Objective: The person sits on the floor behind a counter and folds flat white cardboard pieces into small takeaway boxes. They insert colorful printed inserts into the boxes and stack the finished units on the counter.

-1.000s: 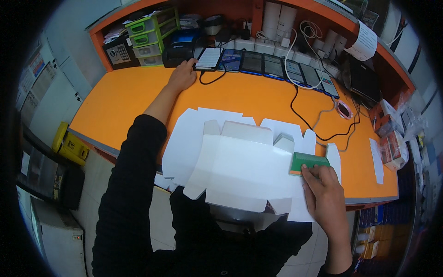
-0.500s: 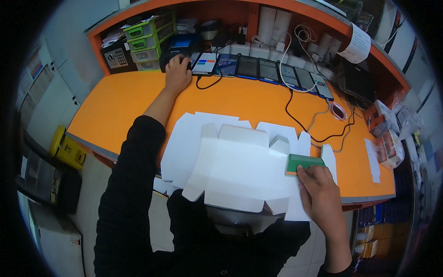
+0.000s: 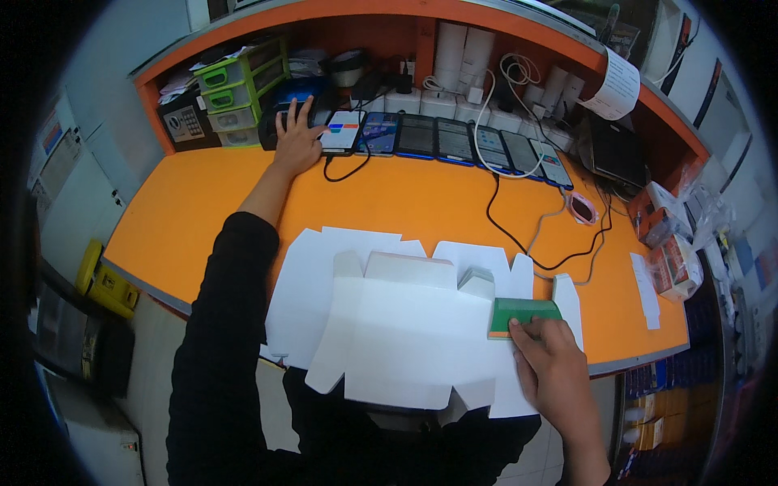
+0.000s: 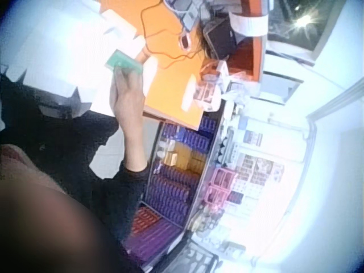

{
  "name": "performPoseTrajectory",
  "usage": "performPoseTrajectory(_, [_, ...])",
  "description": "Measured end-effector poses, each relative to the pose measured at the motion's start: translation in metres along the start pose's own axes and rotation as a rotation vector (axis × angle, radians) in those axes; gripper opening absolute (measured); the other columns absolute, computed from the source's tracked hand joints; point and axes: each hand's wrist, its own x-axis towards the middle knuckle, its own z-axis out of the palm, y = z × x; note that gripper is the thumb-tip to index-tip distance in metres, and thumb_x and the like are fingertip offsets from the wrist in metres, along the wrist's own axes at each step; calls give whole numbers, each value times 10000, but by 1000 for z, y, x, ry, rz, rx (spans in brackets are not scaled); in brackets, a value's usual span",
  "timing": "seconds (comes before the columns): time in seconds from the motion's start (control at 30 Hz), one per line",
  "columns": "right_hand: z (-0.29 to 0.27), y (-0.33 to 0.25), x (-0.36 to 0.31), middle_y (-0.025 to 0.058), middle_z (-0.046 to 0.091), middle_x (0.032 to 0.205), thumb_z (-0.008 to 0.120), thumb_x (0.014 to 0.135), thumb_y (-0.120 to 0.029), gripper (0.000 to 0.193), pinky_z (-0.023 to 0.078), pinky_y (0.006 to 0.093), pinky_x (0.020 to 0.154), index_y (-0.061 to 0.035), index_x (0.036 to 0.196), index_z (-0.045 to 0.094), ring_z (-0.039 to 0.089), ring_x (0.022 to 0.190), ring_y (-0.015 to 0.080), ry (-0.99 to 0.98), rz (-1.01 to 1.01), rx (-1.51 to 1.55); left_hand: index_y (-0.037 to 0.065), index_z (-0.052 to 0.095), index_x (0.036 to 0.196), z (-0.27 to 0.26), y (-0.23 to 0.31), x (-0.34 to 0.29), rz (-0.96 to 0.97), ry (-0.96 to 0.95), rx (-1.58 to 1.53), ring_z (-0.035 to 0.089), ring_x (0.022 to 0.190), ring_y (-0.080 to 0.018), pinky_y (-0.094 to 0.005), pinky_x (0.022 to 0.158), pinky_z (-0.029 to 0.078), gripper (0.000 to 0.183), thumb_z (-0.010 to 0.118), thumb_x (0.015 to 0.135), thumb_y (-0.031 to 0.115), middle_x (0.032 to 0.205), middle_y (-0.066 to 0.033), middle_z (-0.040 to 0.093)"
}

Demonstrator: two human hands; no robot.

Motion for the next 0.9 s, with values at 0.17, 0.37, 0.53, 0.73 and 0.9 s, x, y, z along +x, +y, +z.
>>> performPoseTrajectory(0.17, [0, -1, 1, 169, 560, 938, 614, 721, 68, 368, 464, 385, 790, 16, 1085, 626, 557, 913, 323, -10, 20, 15, 207, 692, 960, 0, -2, 0, -22, 55, -59, 58, 1404, -380, -603, 1082, 45, 291, 548, 715, 143, 1502, -138, 194])
performPoseTrajectory(0.37, [-1, -3, 2, 176, 551, 923, 614, 723, 71, 372, 465, 390, 802, 19, 1091, 626, 559, 929, 331, -18, 29, 19, 220, 702, 936, -3, 1, 0, -63, -33, 22, 82, 1402, -376, -599, 1084, 57, 260, 568, 723, 152, 1492, -136, 227])
performPoseTrajectory(0.53, [1, -1, -1, 180, 550, 924, 615, 725, 69, 377, 466, 388, 811, 15, 1098, 626, 557, 929, 329, -20, 39, 8, 227, 700, 970, -7, 3, 0, -35, -35, 33, 71, 1402, -379, -615, 1074, 62, 312, 557, 715, 118, 1495, -138, 211])
performPoseTrajectory(0.73, [1, -1, 1, 186, 555, 942, 614, 735, 62, 367, 466, 384, 792, 9, 1098, 627, 555, 917, 324, -5, 23, 3, 221, 696, 1019, -1, 1, 0, -31, -27, 51, 104, 1396, -378, -608, 1075, 92, 349, 559, 714, 119, 1486, -140, 231])
performPoseTrajectory(0.9, [2, 0, -1, 170, 565, 955, 616, 748, 35, 350, 469, 386, 780, -4, 1095, 626, 556, 916, 318, 11, -28, -26, 207, 619, 1180, -5, 1, 0, 116, 179, 77, 146, 1397, -330, -546, 1101, 119, 457, 556, 732, 144, 1479, -124, 260])
